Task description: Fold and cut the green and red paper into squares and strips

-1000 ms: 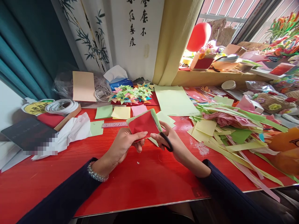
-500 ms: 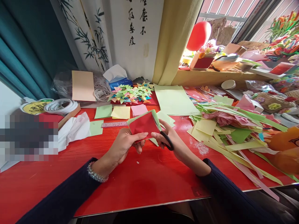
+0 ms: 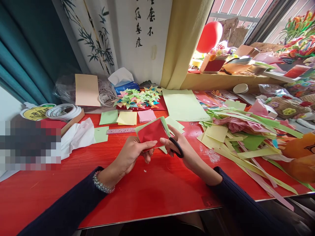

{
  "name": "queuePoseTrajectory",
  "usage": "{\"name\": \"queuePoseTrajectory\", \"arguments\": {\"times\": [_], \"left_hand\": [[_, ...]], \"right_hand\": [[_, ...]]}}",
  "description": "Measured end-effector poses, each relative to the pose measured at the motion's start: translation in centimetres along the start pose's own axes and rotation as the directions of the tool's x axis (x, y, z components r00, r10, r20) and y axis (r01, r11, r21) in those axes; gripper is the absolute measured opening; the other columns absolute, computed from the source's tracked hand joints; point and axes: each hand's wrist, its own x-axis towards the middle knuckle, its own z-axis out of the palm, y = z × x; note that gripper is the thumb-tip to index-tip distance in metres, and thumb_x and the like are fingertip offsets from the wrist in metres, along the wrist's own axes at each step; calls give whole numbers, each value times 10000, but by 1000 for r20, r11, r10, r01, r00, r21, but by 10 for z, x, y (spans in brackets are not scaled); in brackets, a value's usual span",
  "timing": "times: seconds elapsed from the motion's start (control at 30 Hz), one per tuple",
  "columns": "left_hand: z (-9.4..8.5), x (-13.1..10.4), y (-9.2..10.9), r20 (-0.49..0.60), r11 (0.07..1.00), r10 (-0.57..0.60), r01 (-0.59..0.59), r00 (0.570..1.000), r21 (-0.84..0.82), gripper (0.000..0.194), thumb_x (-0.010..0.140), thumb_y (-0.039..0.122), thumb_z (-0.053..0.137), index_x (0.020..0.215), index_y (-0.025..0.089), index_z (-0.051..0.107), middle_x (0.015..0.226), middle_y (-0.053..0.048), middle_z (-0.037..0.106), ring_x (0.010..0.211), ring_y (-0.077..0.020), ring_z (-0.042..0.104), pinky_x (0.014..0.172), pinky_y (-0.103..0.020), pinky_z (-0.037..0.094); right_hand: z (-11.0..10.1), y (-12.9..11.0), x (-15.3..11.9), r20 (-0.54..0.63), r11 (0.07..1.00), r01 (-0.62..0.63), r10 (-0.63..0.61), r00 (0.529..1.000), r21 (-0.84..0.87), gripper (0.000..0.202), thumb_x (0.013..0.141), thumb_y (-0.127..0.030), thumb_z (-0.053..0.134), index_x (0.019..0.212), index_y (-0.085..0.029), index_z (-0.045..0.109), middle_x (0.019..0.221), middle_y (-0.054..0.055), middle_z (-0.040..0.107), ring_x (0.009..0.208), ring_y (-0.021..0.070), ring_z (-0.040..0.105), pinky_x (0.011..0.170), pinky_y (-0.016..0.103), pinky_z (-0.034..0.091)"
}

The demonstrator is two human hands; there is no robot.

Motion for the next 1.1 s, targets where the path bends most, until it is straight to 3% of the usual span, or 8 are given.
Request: {"name": "queuePoseTrajectory", "arguments": {"times": [0.13,0.2,0.33,0.47,0.87,1.1], "left_hand": [[1,0,-1,-9,1000,-2,2,1000,-16,312,720,309,622,458,151,557,408,19,529,352,-77,465,412,-217,384],[2,0,-1,-2,1000,-16,16,1000,-18,309,726,299,614,460,150,559,396,21,524,342,-79,463,410,-219,383],[3,0,-3,-3,1000,-21,21,1000,-12,331,731,302,607,446,145,549,390,20,517,339,-80,462,409,-219,382],[2,2,-6,-15,1000,-13,13,1000,-5,338,720,337,623,452,142,553,419,23,523,343,-72,462,408,-212,374],[3,2,-8,5,999,-27,28,1000,-36,334,719,301,631,444,127,550,411,20,516,336,-71,457,392,-205,383],[4,1,-10,13,999,-27,28,1000,-35,329,708,280,637,433,121,549,412,17,511,333,-74,462,392,-208,380]], "right_hand": [[0,1,0,-3,1000,6,-6,1000,10,793,692,-455,638,1326,-186,247,488,-86,445,430,90,365,433,225,275],[0,0,1,5,1000,-6,6,1000,-5,705,693,-475,627,1259,-178,330,503,-76,453,436,89,375,429,221,270],[-3,2,2,51,997,47,-44,998,-63,345,715,-482,599,845,-177,505,487,-65,427,434,77,371,426,217,247],[-4,6,3,45,992,62,-58,997,-113,389,739,-488,567,569,-172,418,451,-53,392,427,68,355,430,224,234],[-5,5,4,89,993,55,-45,995,-107,395,755,-491,546,564,-168,423,454,-52,407,418,65,366,438,226,243],[-5,9,4,54,992,70,-65,996,-105,394,748,-476,569,571,-178,380,423,-70,392,408,64,378,429,208,262]]}}
